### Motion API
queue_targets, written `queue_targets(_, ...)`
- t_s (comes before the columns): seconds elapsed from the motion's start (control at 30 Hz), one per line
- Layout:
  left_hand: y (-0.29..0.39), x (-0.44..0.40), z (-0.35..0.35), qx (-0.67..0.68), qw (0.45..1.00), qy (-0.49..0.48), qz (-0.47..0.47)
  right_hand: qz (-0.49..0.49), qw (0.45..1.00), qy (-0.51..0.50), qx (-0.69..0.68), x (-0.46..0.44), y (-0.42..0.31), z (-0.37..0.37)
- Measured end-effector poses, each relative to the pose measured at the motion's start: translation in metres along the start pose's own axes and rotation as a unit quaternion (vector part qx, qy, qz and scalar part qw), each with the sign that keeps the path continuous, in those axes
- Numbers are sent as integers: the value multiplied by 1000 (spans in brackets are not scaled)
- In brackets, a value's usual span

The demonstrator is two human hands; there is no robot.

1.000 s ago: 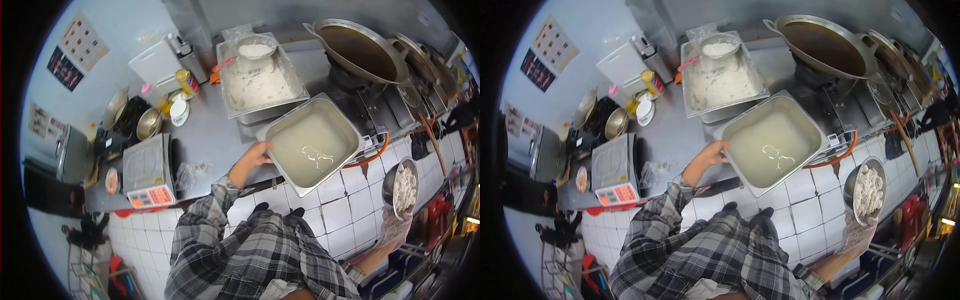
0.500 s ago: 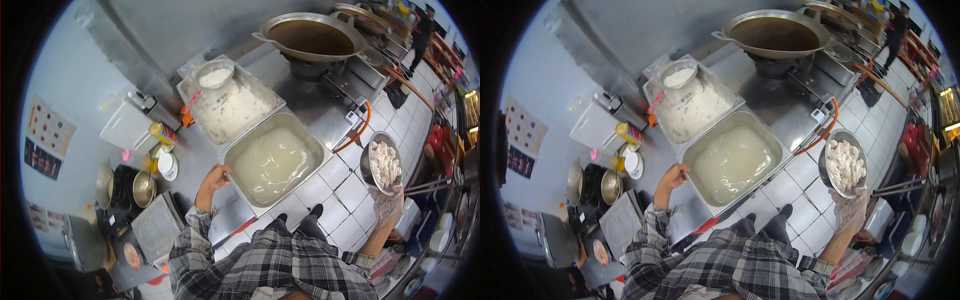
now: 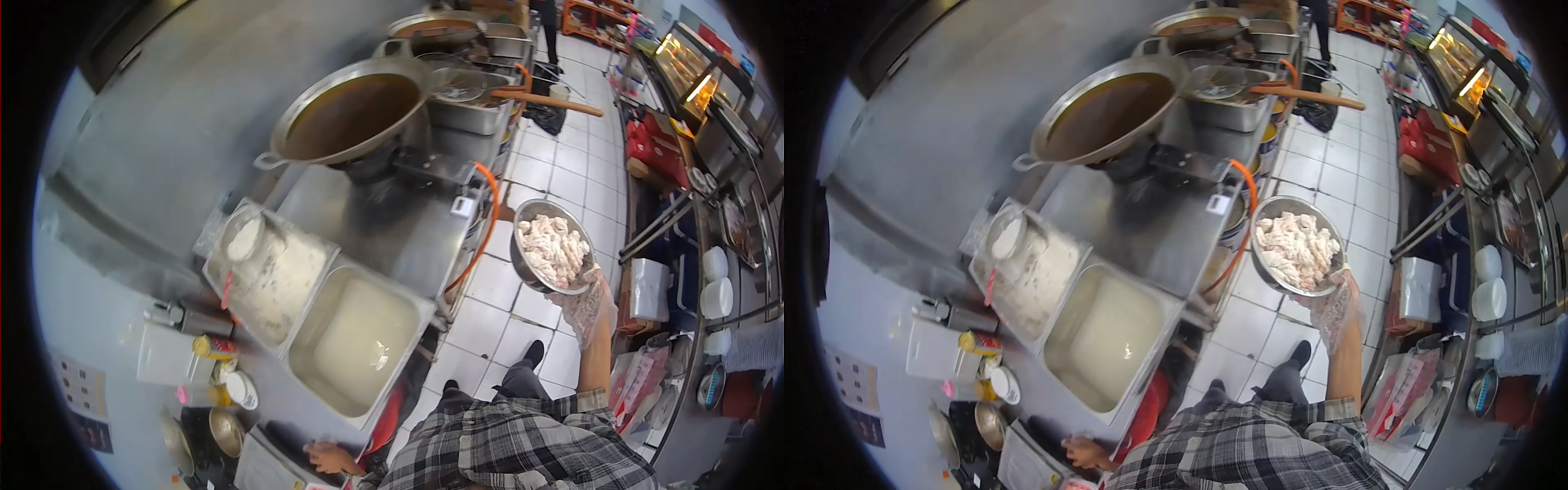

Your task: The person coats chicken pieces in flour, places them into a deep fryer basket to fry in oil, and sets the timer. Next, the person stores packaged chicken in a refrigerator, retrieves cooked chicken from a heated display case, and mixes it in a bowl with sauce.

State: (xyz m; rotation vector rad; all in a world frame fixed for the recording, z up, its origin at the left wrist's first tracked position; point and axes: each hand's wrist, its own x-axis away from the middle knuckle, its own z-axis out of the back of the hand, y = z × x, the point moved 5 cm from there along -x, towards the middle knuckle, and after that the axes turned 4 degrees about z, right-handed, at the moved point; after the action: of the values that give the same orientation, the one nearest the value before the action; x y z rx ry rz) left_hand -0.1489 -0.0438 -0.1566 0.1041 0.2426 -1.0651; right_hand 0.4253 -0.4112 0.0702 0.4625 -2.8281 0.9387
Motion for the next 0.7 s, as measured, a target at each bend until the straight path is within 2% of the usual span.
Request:
queue_targets(0.07,-2,-5,-24,12,994,87,-69,16,1000,5,25,-18,-22,20)
queue_targets(0.13,6,17,-6,262,934,216,-110,31,997,22,61,-37,-57,34)
queue_targets(0.17,15,38,1,308,904,262,-138,23,999,8,47,-50,-81,54)
queue_targets(0.2,27,63,7,312,898,273,-149,32,998,12,50,-58,-109,69)
queue_targets(0.27,53,123,15,284,914,240,-161,48,997,16,51,-77,-158,95)
queue_targets(0.3,67,154,17,271,923,215,-167,60,995,-13,73,-94,-181,120)
queue_targets(0.47,120,302,0,163,970,2,-182,99,993,56,38,-167,-265,189)
queue_targets(0.53,148,358,-9,130,975,-65,-168,98,993,66,-1,-203,-296,217)
queue_targets(0.57,164,383,-14,120,976,-90,-158,83,994,65,23,-227,-312,238)
queue_targets(0.67,234,445,-32,113,973,-147,-137,102,993,54,34,-282,-357,245)
queue_targets(0.7,265,467,-37,119,970,-163,-134,107,990,83,37,-306,-375,254)
